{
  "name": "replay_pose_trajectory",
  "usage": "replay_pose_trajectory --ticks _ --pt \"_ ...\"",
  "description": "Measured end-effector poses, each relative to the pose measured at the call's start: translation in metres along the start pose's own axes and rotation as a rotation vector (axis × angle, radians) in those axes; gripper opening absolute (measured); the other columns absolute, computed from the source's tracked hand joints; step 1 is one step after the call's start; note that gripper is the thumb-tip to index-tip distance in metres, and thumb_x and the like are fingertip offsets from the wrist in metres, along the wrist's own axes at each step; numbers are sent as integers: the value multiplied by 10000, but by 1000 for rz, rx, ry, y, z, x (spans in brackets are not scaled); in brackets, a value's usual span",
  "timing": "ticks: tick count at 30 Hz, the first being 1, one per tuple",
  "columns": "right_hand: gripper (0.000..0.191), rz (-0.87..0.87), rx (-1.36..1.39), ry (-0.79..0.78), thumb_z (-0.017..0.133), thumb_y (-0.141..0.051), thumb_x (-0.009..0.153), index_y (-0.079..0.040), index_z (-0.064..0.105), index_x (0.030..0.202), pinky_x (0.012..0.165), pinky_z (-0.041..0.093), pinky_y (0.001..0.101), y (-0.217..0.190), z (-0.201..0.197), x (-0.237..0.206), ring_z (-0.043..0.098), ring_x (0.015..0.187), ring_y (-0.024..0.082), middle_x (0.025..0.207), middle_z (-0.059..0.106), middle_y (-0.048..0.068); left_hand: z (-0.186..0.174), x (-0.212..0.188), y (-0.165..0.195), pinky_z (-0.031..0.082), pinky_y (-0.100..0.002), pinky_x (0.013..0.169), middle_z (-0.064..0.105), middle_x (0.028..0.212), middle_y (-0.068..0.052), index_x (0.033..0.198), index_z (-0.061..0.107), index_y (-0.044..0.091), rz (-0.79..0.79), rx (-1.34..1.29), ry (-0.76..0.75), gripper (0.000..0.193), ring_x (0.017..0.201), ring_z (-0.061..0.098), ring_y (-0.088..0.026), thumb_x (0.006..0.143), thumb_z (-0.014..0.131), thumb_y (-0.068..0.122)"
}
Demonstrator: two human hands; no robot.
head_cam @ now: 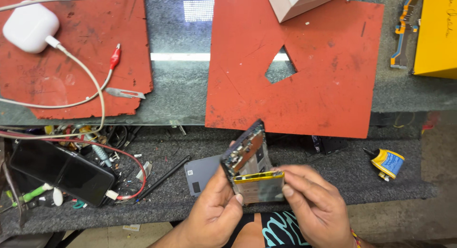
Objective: The person disassembles a smartphone, removes the back cover, and uses tweezers to peel off adhesive tape from the internal components. The battery and motherboard are exposed during the process.
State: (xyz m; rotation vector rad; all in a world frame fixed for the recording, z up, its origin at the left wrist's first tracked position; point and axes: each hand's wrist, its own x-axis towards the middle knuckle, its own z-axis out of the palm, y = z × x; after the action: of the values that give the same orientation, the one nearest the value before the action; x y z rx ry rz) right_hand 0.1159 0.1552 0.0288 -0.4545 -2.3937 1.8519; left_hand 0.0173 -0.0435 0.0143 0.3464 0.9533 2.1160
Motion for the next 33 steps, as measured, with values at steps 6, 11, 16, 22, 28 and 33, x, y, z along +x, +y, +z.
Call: replay_pose_trajectory --ticks 6,11,16,22,28,33 --pt "399 -71 217 -328 510 -184 1098 83 619 1373 1160 485 462 -3 -6 -1 633 1390 395 1507 601 300 -9 -7 -2 289 -427 1278 335 1659 -204 1661 73 -28 -28 -4 37 766 1540 373 -281 957 348 -153" --pt "523 -149 -17 -359 428 -327 1119 68 612 1407 1194 408 495 -10 -4 8 549 1427 395 1592 507 303 -12 -10 -2 283 -424 1289 356 1643 -202 1655 89 -26 -10 24 38 752 1547 380 -285 962 353 -152" --pt "582 -142 -58 -295 384 -382 1129 64 551 1463 1213 365 508 -13 4 7 498 1498 408 1634 445 303 -13 -9 -3 299 -432 1284 368 1640 -211 1661 93 -21 1 38 34 752 1540 395 -299 970 359 -151" --pt "506 -178 -118 -199 427 -311 1121 59 562 1439 1194 404 473 -11 7 5 516 1474 377 1617 467 263 -13 -10 -3 280 -427 1284 328 1672 -212 1659 86 -20 4 18 42 754 1568 355 -303 971 364 -157" --pt "388 -150 -174 -146 632 -204 1014 70 682 1284 1087 489 415 -7 8 11 621 1328 321 1552 548 237 -10 -10 -3 242 -436 1306 265 1711 -210 1671 37 3 -16 9 16 784 1584 314 -307 974 360 -152" --pt "364 -97 -74 -88 634 -195 1002 84 698 1227 1036 535 385 -10 13 12 598 1230 288 1602 420 262 -9 -9 -1 186 -444 1330 201 1738 -206 1665 12 8 -20 10 -7 794 1627 226 -300 963 348 -152"
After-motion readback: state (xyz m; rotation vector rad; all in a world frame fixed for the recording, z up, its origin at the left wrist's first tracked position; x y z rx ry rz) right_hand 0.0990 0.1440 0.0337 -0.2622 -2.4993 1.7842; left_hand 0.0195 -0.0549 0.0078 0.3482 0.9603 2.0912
